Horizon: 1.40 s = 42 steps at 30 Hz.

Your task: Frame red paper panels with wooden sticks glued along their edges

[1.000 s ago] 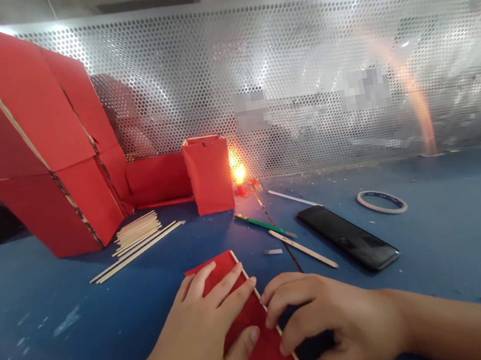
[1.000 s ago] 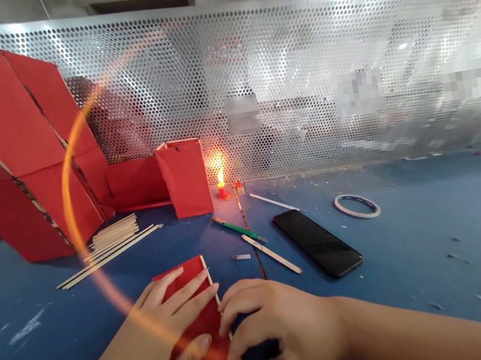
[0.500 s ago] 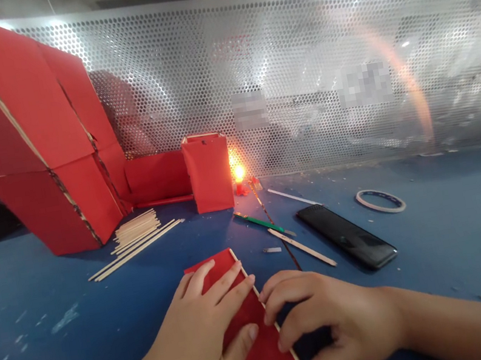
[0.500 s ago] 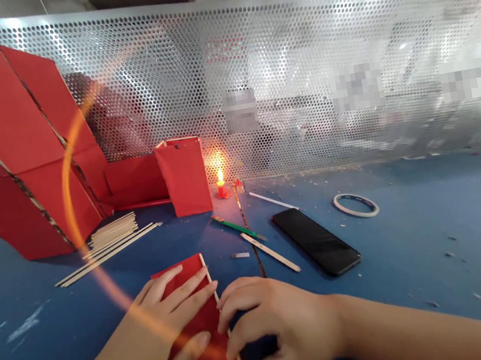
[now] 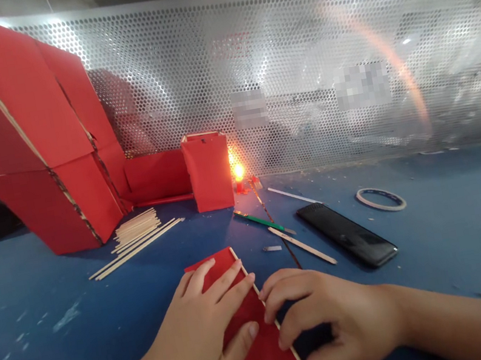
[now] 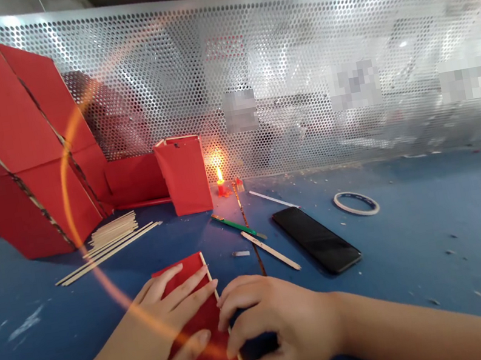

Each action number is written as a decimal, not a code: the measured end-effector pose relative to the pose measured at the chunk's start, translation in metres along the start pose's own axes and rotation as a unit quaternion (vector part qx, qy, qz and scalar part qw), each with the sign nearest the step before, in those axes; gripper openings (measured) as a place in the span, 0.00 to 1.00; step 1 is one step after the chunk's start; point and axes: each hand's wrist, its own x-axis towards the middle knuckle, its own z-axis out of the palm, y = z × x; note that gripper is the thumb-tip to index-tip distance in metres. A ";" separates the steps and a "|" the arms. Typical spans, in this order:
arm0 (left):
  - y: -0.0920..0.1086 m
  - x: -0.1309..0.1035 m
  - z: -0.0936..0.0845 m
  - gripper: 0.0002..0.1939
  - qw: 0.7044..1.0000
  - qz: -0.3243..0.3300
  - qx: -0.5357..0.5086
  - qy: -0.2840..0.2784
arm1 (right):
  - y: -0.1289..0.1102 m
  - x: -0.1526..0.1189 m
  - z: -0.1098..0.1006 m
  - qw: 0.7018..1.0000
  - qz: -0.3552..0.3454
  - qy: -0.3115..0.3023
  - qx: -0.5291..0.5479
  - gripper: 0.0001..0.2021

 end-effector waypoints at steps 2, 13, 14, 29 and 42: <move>0.000 0.000 0.000 0.28 1.000 0.001 0.000 0.004 | -0.001 0.000 0.000 1.000 0.002 0.004 0.002 0.16; 0.001 0.000 -0.001 0.27 1.000 -0.013 -0.005 -0.006 | -0.004 0.002 -0.001 1.000 -0.006 0.017 0.021 0.16; 0.001 0.000 -0.001 0.27 1.000 -0.013 -0.005 -0.007 | -0.004 0.002 -0.001 1.000 -0.005 0.015 0.020 0.16; 0.002 -0.001 -0.003 0.28 0.999 -0.028 -0.016 -0.031 | -0.003 0.003 -0.003 1.000 0.011 0.007 0.025 0.16; 0.003 0.000 0.003 0.31 0.999 -0.023 -0.003 -0.036 | -0.007 0.004 -0.004 0.999 0.031 -0.010 0.024 0.16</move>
